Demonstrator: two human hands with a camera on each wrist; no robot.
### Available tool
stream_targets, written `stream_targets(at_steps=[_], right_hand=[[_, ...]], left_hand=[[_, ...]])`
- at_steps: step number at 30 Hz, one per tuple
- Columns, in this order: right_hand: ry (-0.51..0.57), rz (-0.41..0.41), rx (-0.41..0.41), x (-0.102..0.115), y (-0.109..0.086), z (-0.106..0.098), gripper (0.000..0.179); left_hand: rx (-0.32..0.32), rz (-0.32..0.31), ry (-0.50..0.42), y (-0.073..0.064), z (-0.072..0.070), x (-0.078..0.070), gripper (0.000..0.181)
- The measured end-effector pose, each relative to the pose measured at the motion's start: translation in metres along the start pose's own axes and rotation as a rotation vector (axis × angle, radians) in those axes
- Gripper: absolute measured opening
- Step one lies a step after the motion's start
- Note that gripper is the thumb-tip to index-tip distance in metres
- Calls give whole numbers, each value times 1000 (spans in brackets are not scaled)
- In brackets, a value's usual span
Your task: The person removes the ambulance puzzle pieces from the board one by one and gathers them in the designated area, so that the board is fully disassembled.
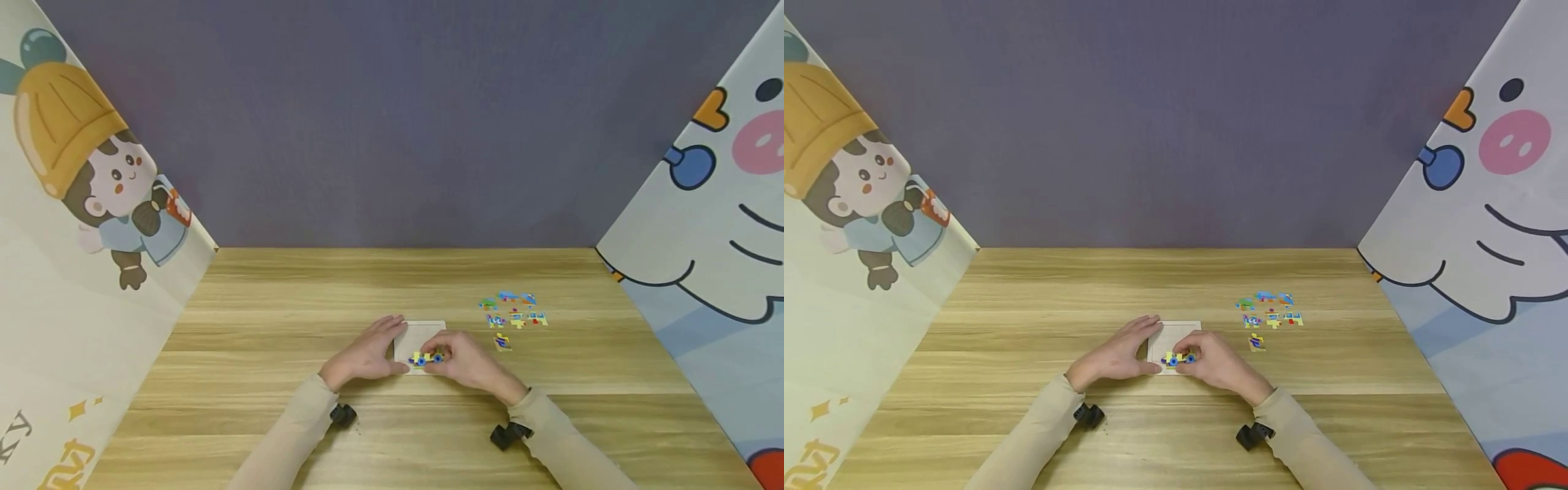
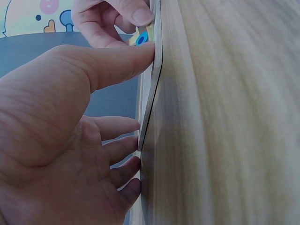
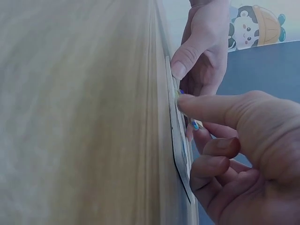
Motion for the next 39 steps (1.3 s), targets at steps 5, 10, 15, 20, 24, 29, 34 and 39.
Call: stream_targets(at_steps=[5, 10, 15, 20, 24, 29, 34, 39], right_hand=[[-2, -17, 5, 1, -1, 1, 28], [-10, -19, 12, 1, -3, 0, 28], [-26, -13, 16, -1, -6, -3, 29], [-63, -12, 9, -6, -8, -8, 29], [-82, -26, 9, -10, -10, -13, 28], [-95, -62, 8, -14, -13, -20, 27], [-109, -63, -1, -22, -17, -29, 27], [-51, -34, 18, -32, -22, -34, 27]], left_hand=[[-2, -2, -2, 0, 0, -1, 86], [2, -4, -3, 0, 1, 0, 86], [-1, 2, 3, 0, 1, -1, 86], [-8, 5, 5, 1, 0, -1, 86], [-9, 6, -10, 0, 0, -1, 85], [-11, 7, -19, 0, 0, -1, 85], [-9, 7, -16, 1, 0, 0, 85], [-3, 11, -9, 1, 2, 1, 86]])
Point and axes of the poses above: each hand's wrist, its own y-axis towards the middle knuckle, its own z-axis out of the palm, x = y × z, the point moved 8 cm from there along y, towards the middle knuckle, and after that the axes turned 1 degree about -x, right-handed, at the moved point
